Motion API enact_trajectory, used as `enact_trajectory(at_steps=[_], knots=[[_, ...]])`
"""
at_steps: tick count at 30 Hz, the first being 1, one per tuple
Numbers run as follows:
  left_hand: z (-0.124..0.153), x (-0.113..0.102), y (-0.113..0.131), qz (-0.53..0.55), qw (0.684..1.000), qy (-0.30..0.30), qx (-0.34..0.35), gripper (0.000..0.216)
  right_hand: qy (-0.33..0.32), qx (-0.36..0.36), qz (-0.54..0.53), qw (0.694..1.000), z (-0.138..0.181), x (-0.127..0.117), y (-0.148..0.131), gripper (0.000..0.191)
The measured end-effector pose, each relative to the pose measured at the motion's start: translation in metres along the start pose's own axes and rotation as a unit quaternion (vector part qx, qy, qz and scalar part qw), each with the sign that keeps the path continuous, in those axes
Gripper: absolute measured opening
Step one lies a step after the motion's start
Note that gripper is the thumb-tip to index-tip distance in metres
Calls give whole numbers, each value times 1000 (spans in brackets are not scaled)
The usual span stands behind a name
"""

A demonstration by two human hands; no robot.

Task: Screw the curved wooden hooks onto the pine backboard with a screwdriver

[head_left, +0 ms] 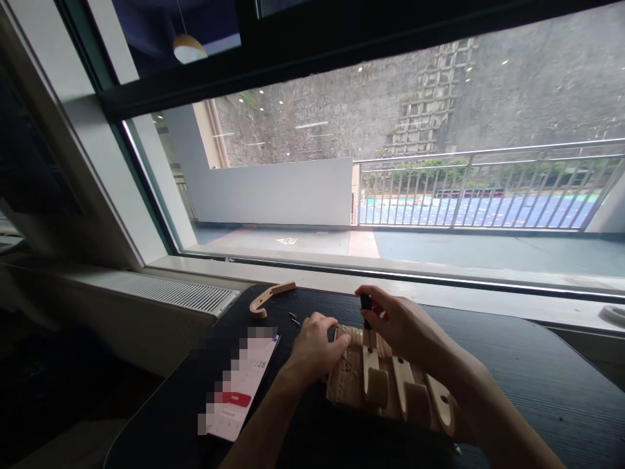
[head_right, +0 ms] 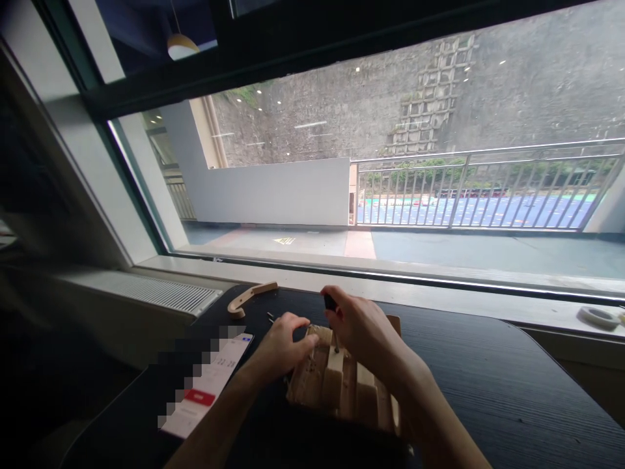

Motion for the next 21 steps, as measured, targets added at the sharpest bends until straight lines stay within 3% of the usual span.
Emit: enact_trajectory(at_steps=[3, 6, 8, 13, 18, 21], knots=[[-12, 10, 26, 75, 992, -98, 22, 28, -13, -3, -27, 1000, -1, -2, 7, 35], [-15, 35, 46, 165, 949, -269, 23, 24, -12, -3, -58, 998, 2, -10, 13, 33], [-12, 48, 46, 198, 928, -316, 4, 25, -8, 8, -73, 997, 6, -16, 18, 29], [-4, 58, 32, 260, 929, -265, 4, 27, -6, 18, -90, 996, 12, -22, 21, 24], [-4, 50, 35, 300, 934, -189, 33, 32, 9, -2, -77, 997, 10, -22, 9, 22], [-5, 50, 36, 314, 926, -207, 18, 29, 6, -7, -76, 997, 9, -19, 5, 24]])
Point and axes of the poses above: each hand's wrist, its own z-axis away from the middle knuckle, its own x-axis out of the palm, y = z × x, the point moved 6 cm from there along -z, towards the middle knuckle, and after that the axes turned 11 degrees about z, right-handed, at the moved point
